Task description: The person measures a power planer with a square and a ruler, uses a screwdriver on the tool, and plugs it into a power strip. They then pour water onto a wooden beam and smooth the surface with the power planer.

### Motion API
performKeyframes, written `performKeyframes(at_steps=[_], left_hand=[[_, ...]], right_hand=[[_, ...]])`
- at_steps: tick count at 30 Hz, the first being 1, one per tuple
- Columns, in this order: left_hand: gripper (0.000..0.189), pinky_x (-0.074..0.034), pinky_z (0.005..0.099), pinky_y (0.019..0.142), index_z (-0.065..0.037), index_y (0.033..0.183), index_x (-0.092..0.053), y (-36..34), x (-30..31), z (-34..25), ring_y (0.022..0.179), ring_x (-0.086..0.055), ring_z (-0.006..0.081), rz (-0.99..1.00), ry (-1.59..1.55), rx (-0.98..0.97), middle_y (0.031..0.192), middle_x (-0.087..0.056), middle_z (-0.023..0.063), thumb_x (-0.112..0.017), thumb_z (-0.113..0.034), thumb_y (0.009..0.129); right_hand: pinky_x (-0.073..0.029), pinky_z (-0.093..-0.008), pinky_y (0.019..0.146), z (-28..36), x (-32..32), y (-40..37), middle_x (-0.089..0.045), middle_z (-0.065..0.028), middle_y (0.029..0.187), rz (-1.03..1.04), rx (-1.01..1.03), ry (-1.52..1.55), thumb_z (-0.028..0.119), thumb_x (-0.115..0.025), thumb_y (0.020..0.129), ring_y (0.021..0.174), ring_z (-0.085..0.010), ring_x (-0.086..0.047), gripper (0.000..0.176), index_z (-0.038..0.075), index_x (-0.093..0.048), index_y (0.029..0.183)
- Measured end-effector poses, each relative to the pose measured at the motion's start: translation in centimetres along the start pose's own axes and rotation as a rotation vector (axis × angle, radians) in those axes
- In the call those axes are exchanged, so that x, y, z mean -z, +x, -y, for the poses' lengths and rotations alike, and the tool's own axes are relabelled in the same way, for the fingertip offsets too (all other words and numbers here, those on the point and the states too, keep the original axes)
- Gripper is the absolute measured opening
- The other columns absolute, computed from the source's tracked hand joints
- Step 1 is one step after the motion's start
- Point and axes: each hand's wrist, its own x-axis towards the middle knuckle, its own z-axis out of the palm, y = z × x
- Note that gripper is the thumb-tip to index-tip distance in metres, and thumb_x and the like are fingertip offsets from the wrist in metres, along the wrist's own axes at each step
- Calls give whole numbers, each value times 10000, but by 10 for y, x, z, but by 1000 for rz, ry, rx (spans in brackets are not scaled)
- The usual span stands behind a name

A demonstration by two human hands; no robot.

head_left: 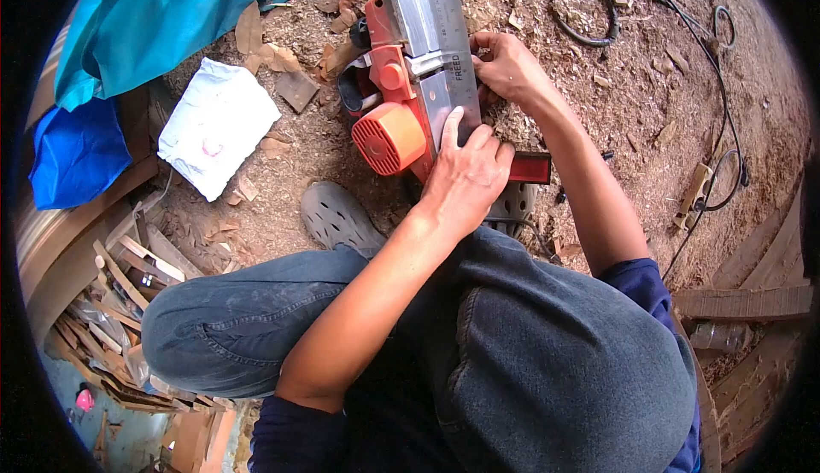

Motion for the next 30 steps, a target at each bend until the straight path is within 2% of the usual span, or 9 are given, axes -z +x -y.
performKeyframes(at_steps=[6,15,28,30], left_hand=[[377,-306,626,1183,-30,1114,-675,0,-1,0,1131,-609,264,2,14,-1,1004,-659,84,-743,-102,750],[372,-309,631,1181,-25,1119,-680,0,-1,0,1141,-611,273,-16,-9,0,998,-664,94,-734,-101,759],[369,-304,630,1186,-27,1123,-679,3,3,2,1163,-611,271,-1,-5,5,1015,-674,94,-744,-111,770],[347,-301,619,1197,-30,1141,-682,3,4,2,1184,-609,271,9,-9,5,1030,-681,94,-708,-98,802]], right_hand=[[-537,-294,535,-1,1,1,-724,-63,793,29,-11,25,128,-626,1031,572,-121,-654,204,-6,-683,1172],[-510,-284,532,3,0,-2,-734,-56,790,10,9,-18,171,-638,1033,572,-111,-657,238,6,-696,1194],[-518,-288,518,-5,-1,4,-729,-56,755,-16,28,-7,186,-619,1044,555,-115,-655,224,8,-711,1141],[-519,-287,519,-12,-2,9,-729,-58,756,-30,40,-20,191,-613,1047,553,-116,-653,229,7,-715,1137]])
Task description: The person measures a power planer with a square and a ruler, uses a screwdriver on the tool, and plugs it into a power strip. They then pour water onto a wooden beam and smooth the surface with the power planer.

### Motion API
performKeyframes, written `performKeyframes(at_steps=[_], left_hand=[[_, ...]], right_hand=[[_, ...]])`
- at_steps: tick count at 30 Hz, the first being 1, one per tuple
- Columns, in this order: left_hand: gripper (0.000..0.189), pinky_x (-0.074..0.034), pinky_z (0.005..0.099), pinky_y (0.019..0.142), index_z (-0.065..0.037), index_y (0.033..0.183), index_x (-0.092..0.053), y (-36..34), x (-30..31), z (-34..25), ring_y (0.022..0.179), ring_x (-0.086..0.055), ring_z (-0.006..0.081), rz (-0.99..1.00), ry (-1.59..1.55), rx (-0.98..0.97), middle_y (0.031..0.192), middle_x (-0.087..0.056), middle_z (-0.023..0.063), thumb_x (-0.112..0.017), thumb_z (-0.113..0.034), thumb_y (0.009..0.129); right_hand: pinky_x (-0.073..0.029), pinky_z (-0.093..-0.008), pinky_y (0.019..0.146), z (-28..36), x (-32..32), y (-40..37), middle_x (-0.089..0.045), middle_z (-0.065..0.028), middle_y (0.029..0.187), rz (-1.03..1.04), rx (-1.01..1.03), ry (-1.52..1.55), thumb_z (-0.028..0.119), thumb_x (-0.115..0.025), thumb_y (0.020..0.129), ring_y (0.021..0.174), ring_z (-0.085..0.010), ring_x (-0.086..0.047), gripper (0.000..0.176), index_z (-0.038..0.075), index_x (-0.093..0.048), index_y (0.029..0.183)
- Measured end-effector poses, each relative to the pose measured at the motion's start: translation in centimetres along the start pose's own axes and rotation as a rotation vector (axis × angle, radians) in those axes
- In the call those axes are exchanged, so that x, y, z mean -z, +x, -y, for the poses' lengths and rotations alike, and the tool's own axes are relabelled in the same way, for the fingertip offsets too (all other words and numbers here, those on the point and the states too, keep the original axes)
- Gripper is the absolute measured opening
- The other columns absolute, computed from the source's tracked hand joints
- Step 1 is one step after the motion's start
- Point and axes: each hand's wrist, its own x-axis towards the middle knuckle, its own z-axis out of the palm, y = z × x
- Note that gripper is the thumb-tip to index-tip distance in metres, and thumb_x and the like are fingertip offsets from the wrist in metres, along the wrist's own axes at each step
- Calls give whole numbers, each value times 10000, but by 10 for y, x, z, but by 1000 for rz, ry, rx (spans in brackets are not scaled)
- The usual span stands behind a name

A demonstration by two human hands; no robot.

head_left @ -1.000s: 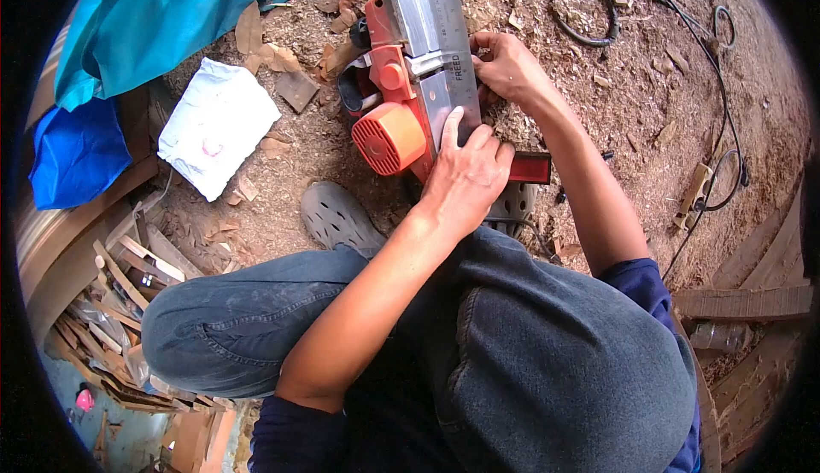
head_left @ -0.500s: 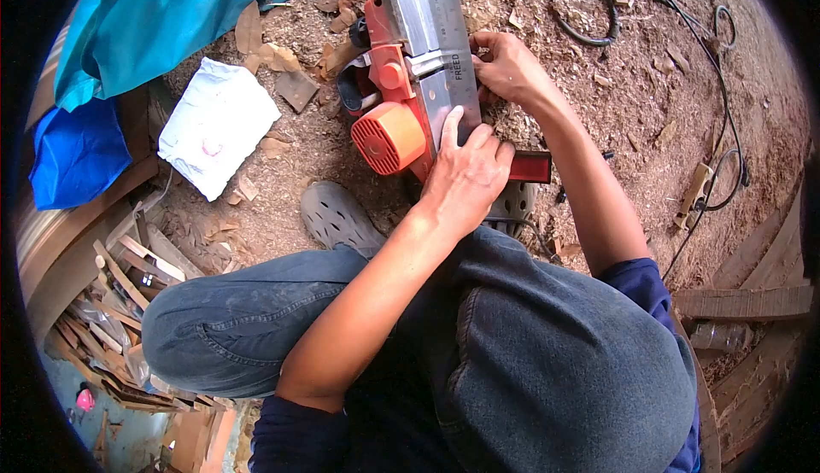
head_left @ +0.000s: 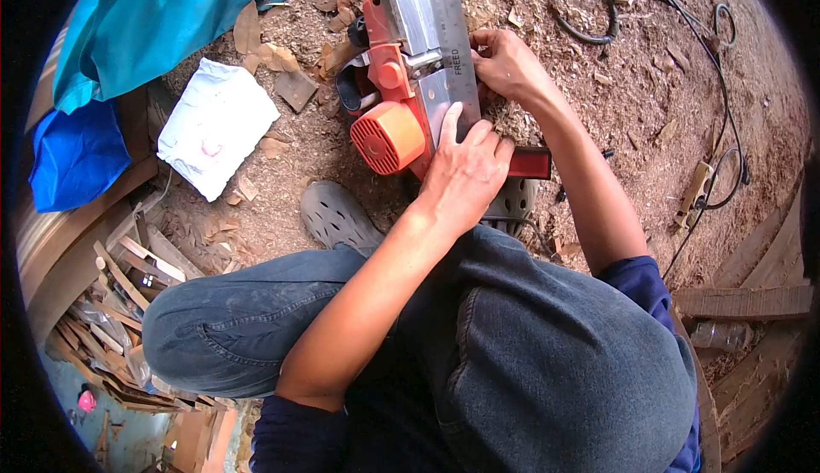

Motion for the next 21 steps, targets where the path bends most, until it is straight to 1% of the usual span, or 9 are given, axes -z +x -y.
performKeyframes(at_steps=[4,5,7,10,14,16,18,19,21], left_hand=[[308,-287,614,1219,-31,1158,-684,1,4,-2,1225,-603,266,12,17,-1,1048,-689,92,-646,-86,857],[302,-280,615,1227,-31,1167,-684,3,10,-3,1240,-599,262,1,20,-13,1058,-694,90,-620,-87,878],[304,-259,632,1242,-21,1184,-682,6,25,-7,1301,-577,245,-5,66,-31,1098,-695,93,-591,-109,907],[328,-240,641,1247,-6,1207,-674,12,40,-9,1353,-546,234,-76,104,-94,1138,-689,99,-595,-114,908],[365,-223,643,1253,9,1250,-654,21,58,-13,1439,-485,221,-110,128,-152,1161,-689,88,-603,-123,914],[418,-200,633,1263,-37,1334,-638,22,67,-14,1498,-424,247,-12,199,-170,1310,-665,83,-593,-136,930],[520,-161,621,1274,-116,1424,-608,20,77,-9,1542,-357,288,-265,30,-213,1491,-580,59,-662,-177,911],[656,-137,606,1281,-171,1488,-568,15,89,-6,1570,-298,319,-253,-10,-175,1615,-469,26,-761,-219,862],[711,-227,589,1248,-126,1466,-568,8,90,10,1511,-388,340,-474,-52,-31,1538,-524,88,-841,-230,817]], right_hand=[[-589,-327,631,-11,13,-2,-762,-139,853,-116,161,-104,272,-680,1009,714,-133,-727,322,-11,-744,1148],[-588,-317,661,27,27,-34,-744,-127,826,-45,-71,85,306,-686,1007,761,-134,-718,358,-10,-732,1169],[-548,-287,629,35,47,-69,-695,-65,765,-58,-21,78,300,-674,1016,701,-123,-667,363,-18,-701,1191],[-563,-326,762,27,77,-118,-730,-76,875,153,62,-21,282,-707,996,811,-166,-685,332,-16,-695,1142],[-503,-371,655,34,80,-152,-712,-73,797,337,89,-236,287,-759,959,698,-159,-609,324,-12,-709,1073],[-464,-379,616,17,71,-154,-685,-53,751,278,133,-175,267,-749,963,658,-147,-556,290,-5,-709,1055],[-463,-365,611,8,65,-152,-682,-34,751,65,-5,-39,264,-743,965,661,-125,-551,264,23,-715,1068],[-485,-321,645,15,57,-149,-706,-49,795,-69,90,57,270,-744,965,711,-99,-590,280,18,-727,1085],[-529,-281,745,19,37,-139,-748,-71,917,-200,149,362,259,-777,947,830,-104,-664,319,3,-735,1133]])
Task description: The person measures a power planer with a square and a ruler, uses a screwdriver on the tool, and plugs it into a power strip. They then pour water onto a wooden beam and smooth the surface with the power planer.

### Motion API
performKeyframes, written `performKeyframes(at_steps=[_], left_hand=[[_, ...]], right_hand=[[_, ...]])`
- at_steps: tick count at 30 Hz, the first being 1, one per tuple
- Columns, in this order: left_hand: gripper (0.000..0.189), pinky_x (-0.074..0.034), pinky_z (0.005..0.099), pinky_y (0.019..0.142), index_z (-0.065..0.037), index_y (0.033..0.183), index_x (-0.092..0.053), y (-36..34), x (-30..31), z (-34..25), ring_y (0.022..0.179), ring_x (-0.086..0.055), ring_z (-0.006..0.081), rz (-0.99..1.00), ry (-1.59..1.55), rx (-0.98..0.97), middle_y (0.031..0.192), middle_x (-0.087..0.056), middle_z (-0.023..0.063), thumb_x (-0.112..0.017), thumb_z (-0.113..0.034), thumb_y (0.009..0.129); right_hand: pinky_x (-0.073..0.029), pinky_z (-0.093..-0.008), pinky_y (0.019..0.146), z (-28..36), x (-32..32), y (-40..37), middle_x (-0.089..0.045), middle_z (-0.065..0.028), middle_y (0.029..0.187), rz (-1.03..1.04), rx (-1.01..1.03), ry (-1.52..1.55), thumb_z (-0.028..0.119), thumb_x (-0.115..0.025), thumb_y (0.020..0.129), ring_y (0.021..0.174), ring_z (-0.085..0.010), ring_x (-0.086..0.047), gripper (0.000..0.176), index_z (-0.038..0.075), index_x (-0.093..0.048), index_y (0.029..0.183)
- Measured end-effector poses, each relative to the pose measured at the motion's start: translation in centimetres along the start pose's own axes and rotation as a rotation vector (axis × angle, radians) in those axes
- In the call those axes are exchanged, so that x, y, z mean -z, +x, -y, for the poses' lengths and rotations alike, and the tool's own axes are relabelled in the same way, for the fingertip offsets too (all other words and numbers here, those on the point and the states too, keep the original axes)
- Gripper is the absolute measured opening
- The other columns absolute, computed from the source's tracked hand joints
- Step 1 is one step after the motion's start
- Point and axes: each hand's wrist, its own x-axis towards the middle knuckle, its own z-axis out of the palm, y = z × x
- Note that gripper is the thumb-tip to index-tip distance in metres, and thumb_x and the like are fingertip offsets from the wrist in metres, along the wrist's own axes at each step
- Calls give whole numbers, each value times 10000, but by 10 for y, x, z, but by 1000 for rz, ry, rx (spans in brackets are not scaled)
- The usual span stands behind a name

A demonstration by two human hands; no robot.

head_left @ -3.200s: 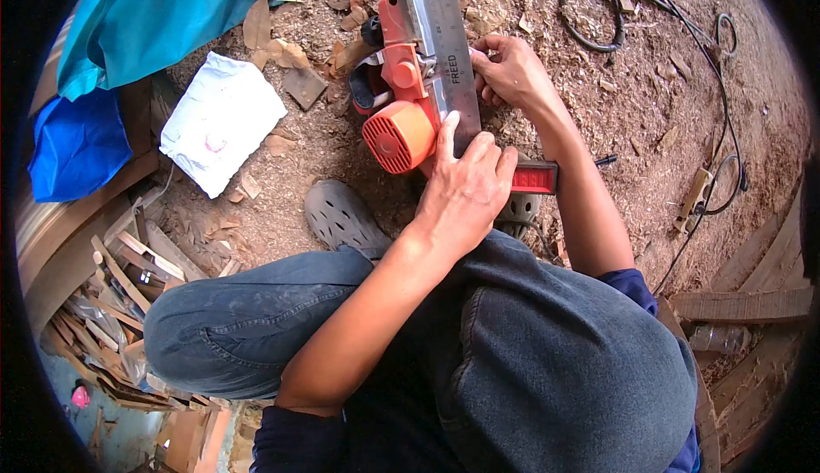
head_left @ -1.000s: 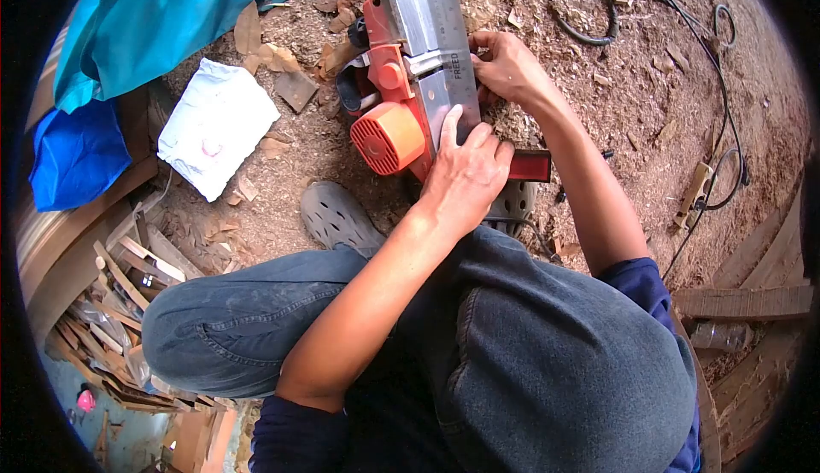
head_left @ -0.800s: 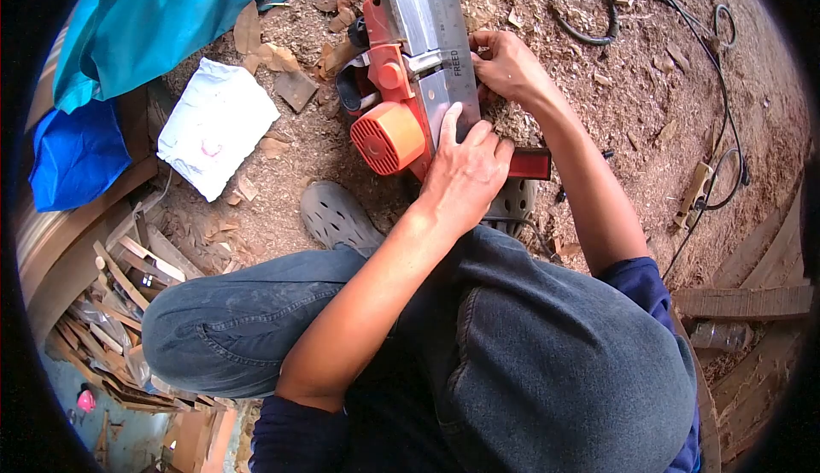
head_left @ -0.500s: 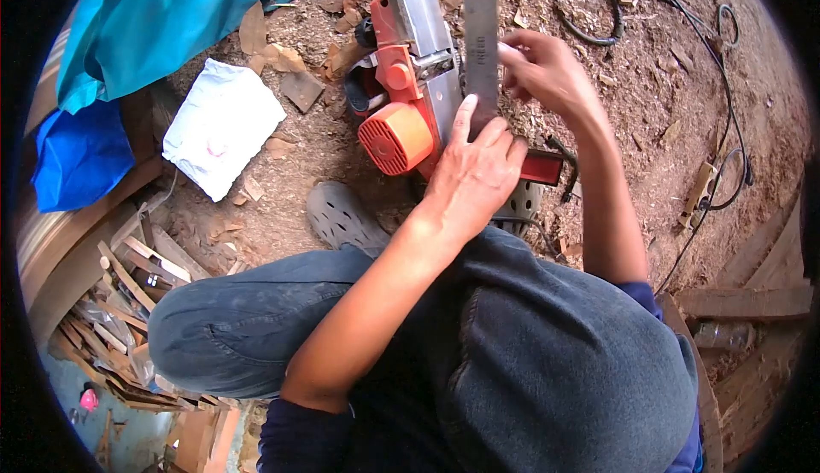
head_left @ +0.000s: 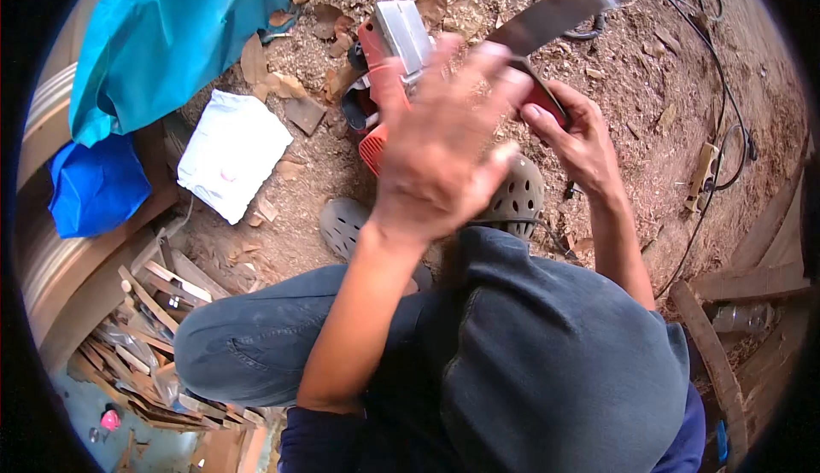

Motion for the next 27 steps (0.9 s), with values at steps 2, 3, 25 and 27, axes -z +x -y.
performKeyframes(at_steps=[2,3,25,27], left_hand=[[660,-333,555,1192,-90,1435,-569,-7,-5,28,1402,-480,362,-187,4,186,1443,-569,143,-819,-259,848],[634,-366,544,1158,-73,1414,-568,-11,-11,44,1329,-523,378,-258,-6,288,1386,-591,166,-797,-300,868],[132,-566,344,805,-64,1026,-758,-25,-24,74,885,-685,188,-182,-179,400,1174,-592,96,-771,-111,902],[107,-560,340,806,-65,1002,-753,-23,-21,71,865,-685,191,-160,-193,446,1152,-600,92,-761,-107,904]], right_hand=[[-549,-297,785,0,-17,7,-769,-80,1006,-57,61,196,230,-794,931,878,-132,-698,330,15,-739,1175],[-549,-297,785,3,-20,12,-769,-80,1006,-63,67,202,230,-794,931,878,-132,-698,330,15,-739,1175],[-538,-305,715,-39,-72,71,-770,-82,845,-358,93,-175,341,-810,919,748,-116,-667,370,-10,-742,1014],[-537,-301,706,-41,-74,72,-765,-72,824,-366,119,-164,345,-814,915,733,-109,-660,367,-3,-744,1008]])
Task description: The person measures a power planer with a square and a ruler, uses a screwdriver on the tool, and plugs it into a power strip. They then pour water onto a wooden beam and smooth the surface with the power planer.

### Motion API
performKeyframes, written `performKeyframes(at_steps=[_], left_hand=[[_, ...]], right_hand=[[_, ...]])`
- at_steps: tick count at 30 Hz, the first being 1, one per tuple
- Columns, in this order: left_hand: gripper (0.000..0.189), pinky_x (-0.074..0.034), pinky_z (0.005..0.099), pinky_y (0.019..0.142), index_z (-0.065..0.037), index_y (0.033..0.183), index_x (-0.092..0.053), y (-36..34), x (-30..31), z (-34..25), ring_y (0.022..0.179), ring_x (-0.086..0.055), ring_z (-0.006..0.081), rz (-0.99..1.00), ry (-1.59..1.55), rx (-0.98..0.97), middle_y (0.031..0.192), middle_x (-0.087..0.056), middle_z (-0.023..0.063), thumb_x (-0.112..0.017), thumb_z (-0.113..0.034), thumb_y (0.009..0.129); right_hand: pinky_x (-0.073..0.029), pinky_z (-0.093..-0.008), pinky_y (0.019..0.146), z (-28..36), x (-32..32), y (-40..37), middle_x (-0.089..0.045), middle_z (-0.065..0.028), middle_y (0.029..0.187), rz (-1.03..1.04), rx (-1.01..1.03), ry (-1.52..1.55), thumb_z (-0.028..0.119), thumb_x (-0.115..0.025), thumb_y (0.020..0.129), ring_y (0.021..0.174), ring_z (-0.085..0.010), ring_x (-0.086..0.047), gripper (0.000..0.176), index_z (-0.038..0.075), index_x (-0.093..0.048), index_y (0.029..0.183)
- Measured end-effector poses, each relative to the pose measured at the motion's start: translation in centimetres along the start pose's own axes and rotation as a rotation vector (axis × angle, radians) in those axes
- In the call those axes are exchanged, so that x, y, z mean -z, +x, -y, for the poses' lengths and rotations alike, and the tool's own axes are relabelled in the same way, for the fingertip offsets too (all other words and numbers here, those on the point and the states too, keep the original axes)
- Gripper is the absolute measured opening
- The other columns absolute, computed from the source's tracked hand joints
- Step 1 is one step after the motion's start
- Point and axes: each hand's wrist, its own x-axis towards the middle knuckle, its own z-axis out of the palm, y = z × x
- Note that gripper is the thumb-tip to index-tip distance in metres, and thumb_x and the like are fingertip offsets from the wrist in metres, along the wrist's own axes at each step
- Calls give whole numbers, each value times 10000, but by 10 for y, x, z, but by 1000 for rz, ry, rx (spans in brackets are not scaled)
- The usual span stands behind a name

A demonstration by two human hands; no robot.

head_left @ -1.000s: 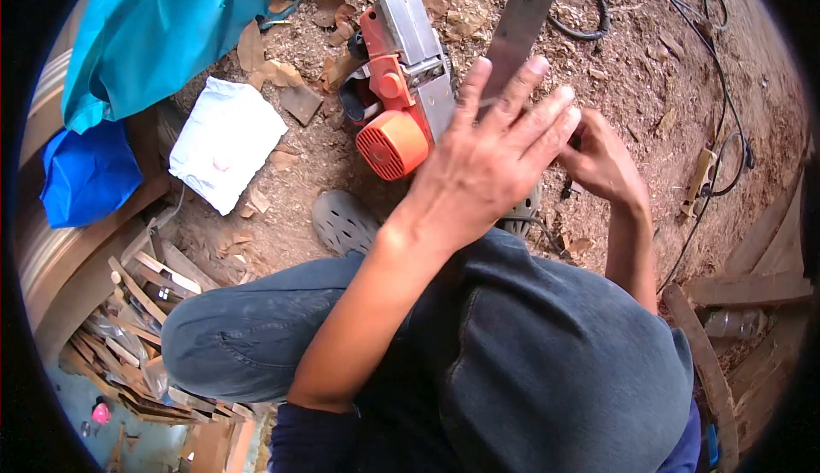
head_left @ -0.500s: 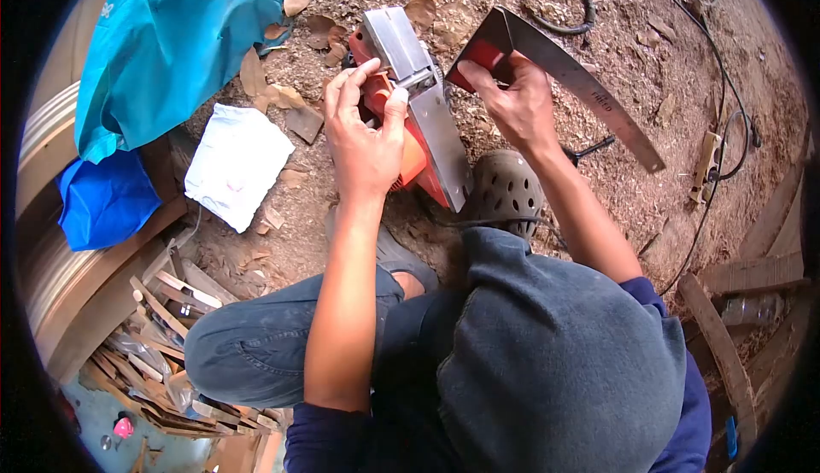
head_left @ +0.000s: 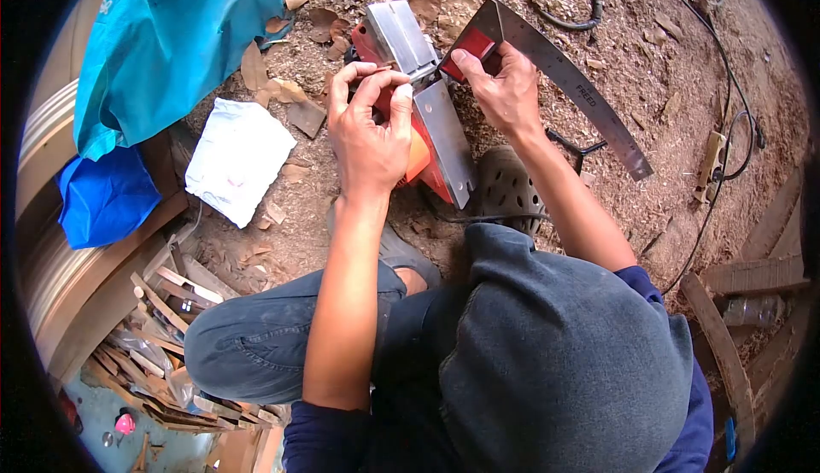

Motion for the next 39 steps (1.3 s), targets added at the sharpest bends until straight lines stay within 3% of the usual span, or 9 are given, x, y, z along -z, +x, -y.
performKeyframes(at_steps=[3,10,13,22,24,28,30,36,39], left_hand=[[97,-553,398,813,-89,985,-756,0,1,-3,957,-658,269,-9,-27,16,1125,-610,113,-758,-111,891],[85,-553,396,807,-87,981,-742,2,1,1,960,-652,273,16,19,2,1119,-606,116,-742,-108,898],[80,-547,347,791,-47,972,-731,3,1,-2,843,-672,185,5,39,-32,1117,-600,90,-742,-91,906],[82,-547,354,795,-49,980,-727,4,1,-3,856,-671,197,8,39,-38,1116,-598,95,-739,-90,910],[81,-545,398,807,-82,979,-732,4,1,-4,957,-639,281,21,-12,9,1096,-594,115,-741,-106,903],[79,-545,399,809,-79,978,-731,3,0,-2,961,-638,283,30,-22,50,1096,-594,115,-739,-107,904],[77,-547,350,784,-40,977,-720,3,0,-1,825,-670,186,21,26,-8,1105,-588,92,-727,-89,919],[77,-546,335,766,-35,976,-715,4,-1,1,805,-664,172,-1,50,-77,1109,-585,89,-729,-86,919],[73,-545,340,770,-36,973,-715,3,0,-1,810,-664,176,27,9,-9,1107,-584,90,-727,-85,921]], right_hand=[[-533,-299,687,-3,-2,-1,-760,-60,812,2,-5,3,346,-814,915,718,-99,-652,365,-2,-744,1001],[-527,-299,666,-6,-4,1,-754,-61,797,2,21,-15,345,-812,913,698,-95,-645,367,-7,-745,990],[-529,-301,668,-1,-3,1,-754,-64,793,1,19,-2,350,-814,908,697,-98,-649,371,-6,-746,988],[-539,-299,681,-4,-5,1,-764,-72,806,-3,20,-14,340,-808,913,714,-101,-668,360,-5,-749,999],[-541,-297,685,-1,-4,0,-767,-68,815,-1,7,12,327,-805,917,719,-98,-670,346,-3,-751,1004],[-543,-297,692,1,-4,0,-770,-62,827,-1,-4,-7,322,-807,918,724,-96,-670,342,-2,-752,1010],[-545,-299,698,-2,-5,1,-775,-69,844,-12,19,-5,323,-810,916,733,-98,-671,344,-2,-754,1011],[-544,-301,712,1,-4,0,-783,-83,870,-11,12,1,307,-807,921,755,-107,-674,333,-3,-753,1027],[-547,-305,723,7,-1,0,-783,-81,872,-6,-28,13,311,-805,921,755,-112,-677,339,-4,-750,1035]])
